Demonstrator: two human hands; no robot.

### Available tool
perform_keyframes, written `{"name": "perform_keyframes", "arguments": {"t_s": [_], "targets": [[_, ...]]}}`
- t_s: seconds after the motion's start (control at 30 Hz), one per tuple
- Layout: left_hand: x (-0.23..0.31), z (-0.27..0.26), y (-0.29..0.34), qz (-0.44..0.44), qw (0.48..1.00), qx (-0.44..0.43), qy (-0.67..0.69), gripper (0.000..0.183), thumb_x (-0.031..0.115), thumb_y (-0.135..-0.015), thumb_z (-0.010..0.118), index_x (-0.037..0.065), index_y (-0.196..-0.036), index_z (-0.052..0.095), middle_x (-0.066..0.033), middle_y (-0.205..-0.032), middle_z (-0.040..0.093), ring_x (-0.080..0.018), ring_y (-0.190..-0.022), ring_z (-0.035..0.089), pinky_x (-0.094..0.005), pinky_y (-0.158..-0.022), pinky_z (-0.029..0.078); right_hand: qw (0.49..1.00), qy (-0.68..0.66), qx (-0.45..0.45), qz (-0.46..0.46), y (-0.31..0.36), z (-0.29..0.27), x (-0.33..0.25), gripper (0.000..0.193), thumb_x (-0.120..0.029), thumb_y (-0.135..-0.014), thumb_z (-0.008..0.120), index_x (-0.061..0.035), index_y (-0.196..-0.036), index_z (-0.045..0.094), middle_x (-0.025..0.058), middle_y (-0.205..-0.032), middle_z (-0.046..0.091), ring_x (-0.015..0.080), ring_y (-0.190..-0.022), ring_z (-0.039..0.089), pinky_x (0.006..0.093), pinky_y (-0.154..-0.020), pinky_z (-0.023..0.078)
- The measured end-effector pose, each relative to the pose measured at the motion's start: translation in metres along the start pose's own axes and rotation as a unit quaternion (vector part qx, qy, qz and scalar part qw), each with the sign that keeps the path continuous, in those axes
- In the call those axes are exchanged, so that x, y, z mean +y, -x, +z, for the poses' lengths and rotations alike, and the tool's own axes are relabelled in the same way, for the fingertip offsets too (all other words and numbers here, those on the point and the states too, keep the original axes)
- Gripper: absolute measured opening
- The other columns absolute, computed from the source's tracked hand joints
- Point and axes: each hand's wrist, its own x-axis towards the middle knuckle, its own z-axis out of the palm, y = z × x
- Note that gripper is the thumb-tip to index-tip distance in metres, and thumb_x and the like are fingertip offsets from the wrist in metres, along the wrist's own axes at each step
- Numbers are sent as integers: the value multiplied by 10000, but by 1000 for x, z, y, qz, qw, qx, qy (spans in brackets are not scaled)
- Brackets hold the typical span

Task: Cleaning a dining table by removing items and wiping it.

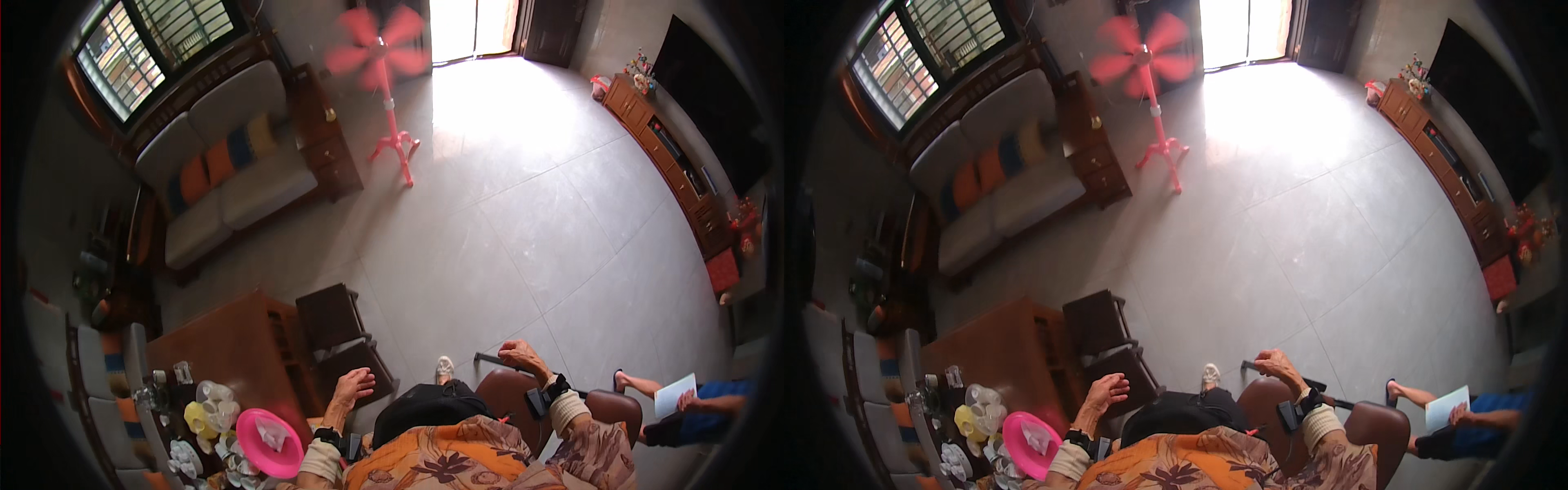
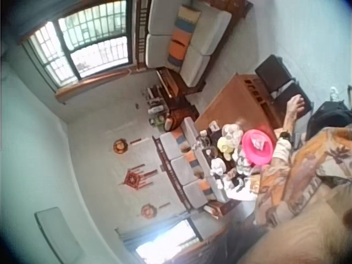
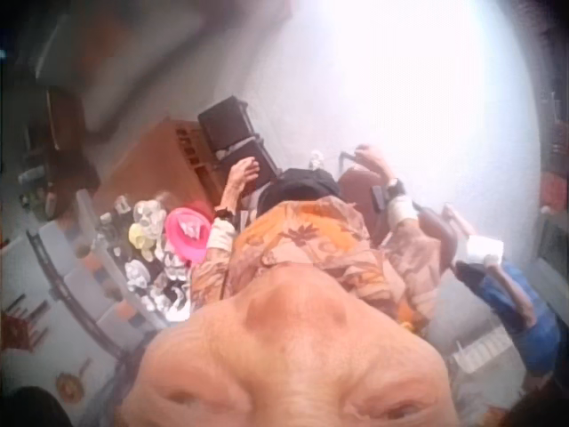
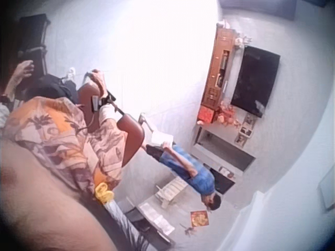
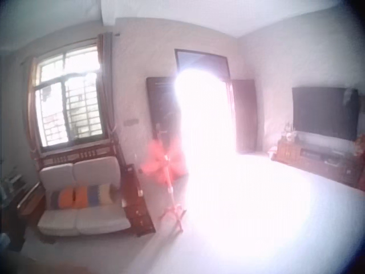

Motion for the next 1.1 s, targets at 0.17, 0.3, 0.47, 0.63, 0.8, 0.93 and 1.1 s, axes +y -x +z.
{"name": "perform_keyframes", "arguments": {"t_s": [0.17, 0.3, 0.47, 0.63, 0.8, 0.93, 1.1], "targets": [[40, 21, -44, -3, 999, -10, -38, 340, 272, -886, 522, 40, -1134, 524, -91, -978, 605, -213, -876, 601, -344, -709, 520, 999, -52, -3, 9, -48, -33, -7, 205, -208, -796, 583, -21, -866, 629, 57, -733, 624, 144, -635, 601, 274, -547, 489], [62, 25, -82, -23, 1000, 16, -6, 313, 255, -888, 516, 22, -1096, 532, -99, -922, 610, -220, -822, 612, -346, -662, 532, 994, 80, -78, -17, -92, -38, -6, 217, -225, -795, 590, -43, -901, 639, 58, -756, 640, 139, -658, 611, 283, -561, 495], [119, 48, -118, -18, 999, 36, -4, 265, 223, -890, 500, 21, -1054, 548, -106, -895, 609, -221, -782, 612, -361, -652, 535, 993, 93, -78, -11, -116, -74, -51, 259, -272, -790, 585, -40, -897, 634, 60, -761, 635, 145, -693, 605, 283, -601, 485], [187, 96, -183, -22, 999, 4, -37, 273, 233, -890, 500, 16, -1047, 552, -108, -909, 609, -239, -844, 606, -389, -699, 526, 999, -47, 19, 14, -123, -121, -65, 255, -248, -760, 581, -42, -897, 639, 65, -750, 639, 148, -654, 612, 281, -575, 491], [259, 187, -241, 46, 993, -66, -82, 328, 263, -886, 516, 8, -1090, 542, -132, -943, 609, -249, -872, 600, -378, -750, 514, 996, -52, 12, 75, -136, -179, -49, 266, -258, -786, 596, -29, -914, 639, 72, -796, 644, 157, -707, 619, 273, -610, 494], [285, 246, -283, 42, 992, -69, -94, 327, 246, -894, 505, 0, -1107, 533, -144, -956, 604, -253, -870, 600, -379, -744, 520, 993, -53, -18, 108, -159, -253, -41, 265, -271, -787, 602, -39, -911, 636, 69, -796, 646, 152, -711, 616, 261, -611, 487], [318, 307, -302, 26, 998, 6, -50, 301, 233, -901, 490, 1, -1086, 535, -145, -939, 606, -257, -863, 600, -372, -709, 532, 993, -87, 46, 65, -215, -377, -60, 255, -271, -787, 605, -31, -870, 632, 63, -768, 639, 147, -687, 606, 259, -603, 484]]}}
